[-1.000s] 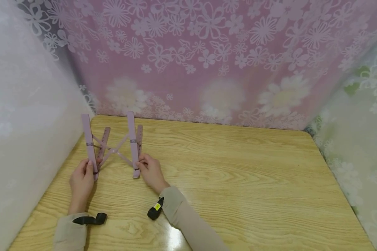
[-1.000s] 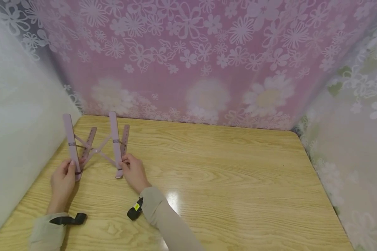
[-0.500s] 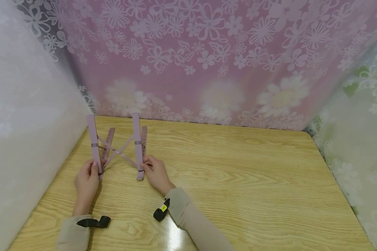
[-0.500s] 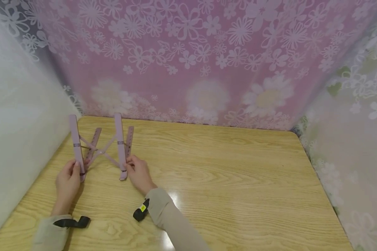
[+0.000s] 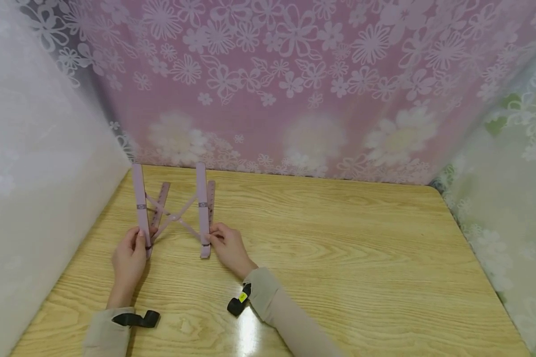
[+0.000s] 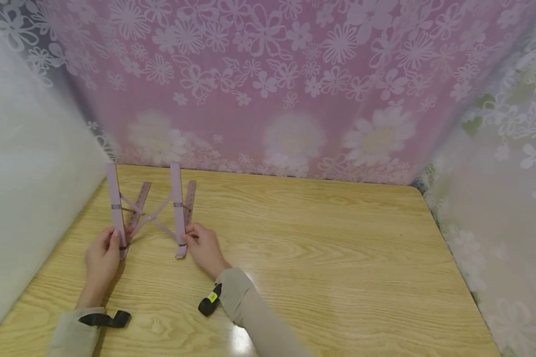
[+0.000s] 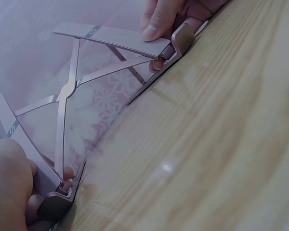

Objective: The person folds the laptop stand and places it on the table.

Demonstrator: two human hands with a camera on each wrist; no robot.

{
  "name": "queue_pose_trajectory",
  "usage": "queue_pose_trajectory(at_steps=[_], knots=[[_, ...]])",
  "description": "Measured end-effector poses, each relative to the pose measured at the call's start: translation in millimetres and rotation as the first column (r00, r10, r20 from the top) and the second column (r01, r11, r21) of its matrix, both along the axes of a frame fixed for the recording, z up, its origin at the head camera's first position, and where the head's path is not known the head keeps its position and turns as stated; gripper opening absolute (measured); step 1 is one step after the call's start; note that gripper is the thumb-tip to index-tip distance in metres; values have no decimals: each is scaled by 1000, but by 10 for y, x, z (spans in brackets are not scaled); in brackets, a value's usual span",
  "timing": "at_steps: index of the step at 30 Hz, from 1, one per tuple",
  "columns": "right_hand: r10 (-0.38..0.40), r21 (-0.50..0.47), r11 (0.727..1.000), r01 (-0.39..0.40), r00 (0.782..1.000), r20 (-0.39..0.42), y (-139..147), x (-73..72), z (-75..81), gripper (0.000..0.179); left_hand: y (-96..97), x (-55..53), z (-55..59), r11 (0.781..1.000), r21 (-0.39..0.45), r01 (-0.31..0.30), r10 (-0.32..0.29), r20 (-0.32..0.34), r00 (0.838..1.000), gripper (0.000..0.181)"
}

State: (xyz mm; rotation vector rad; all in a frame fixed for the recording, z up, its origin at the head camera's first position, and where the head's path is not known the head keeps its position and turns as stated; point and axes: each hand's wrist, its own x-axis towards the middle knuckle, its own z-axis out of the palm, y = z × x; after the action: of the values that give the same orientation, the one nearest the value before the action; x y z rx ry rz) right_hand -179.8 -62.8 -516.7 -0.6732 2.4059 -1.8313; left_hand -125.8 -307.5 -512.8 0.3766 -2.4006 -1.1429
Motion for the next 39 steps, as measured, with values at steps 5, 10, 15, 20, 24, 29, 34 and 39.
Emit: queue_pose_trajectory(at_steps=[5, 10, 15, 20, 24, 29, 34, 39], knots=[[-2, -6, 1000, 2, 1000, -19, 88, 19, 0, 10, 67, -5, -26, 1000, 28, 8, -8, -14, 1000, 30], [-1, -12, 1000, 1, 1000, 0, 186, 49, 12, 10, 152, 5, -26, 999, 43, 18, -18, -18, 1000, 30], [7, -26, 1000, -6, 999, 46, 283, 71, 34, 9, 231, 20, -8, 998, 41, 49, -48, -33, 998, 29], [2, 2, 1000, -2, 1000, 17, 373, 75, 43, 8, 294, 17, -3, 994, 63, 86, -83, -43, 996, 29], [4, 7, 1000, -4, 1000, -3, 452, 82, 39, 10, 346, -12, -15, 991, 73, 112, -108, -53, 993, 27], [6, 20, 1000, -5, 1000, -22, 565, 94, 27, 9, 422, -38, -3, 990, 62, 124, -122, -33, 992, 26], [10, 14, 1000, -9, 1000, -25, 699, 94, -7, 7, 512, -52, 27, 989, 31, 147, -147, -4, 989, 26], [8, 9, 1000, -7, 1000, -25, 818, 113, 0, 8, 603, -70, 19, 984, 44, 170, -171, 5, 985, 26]])
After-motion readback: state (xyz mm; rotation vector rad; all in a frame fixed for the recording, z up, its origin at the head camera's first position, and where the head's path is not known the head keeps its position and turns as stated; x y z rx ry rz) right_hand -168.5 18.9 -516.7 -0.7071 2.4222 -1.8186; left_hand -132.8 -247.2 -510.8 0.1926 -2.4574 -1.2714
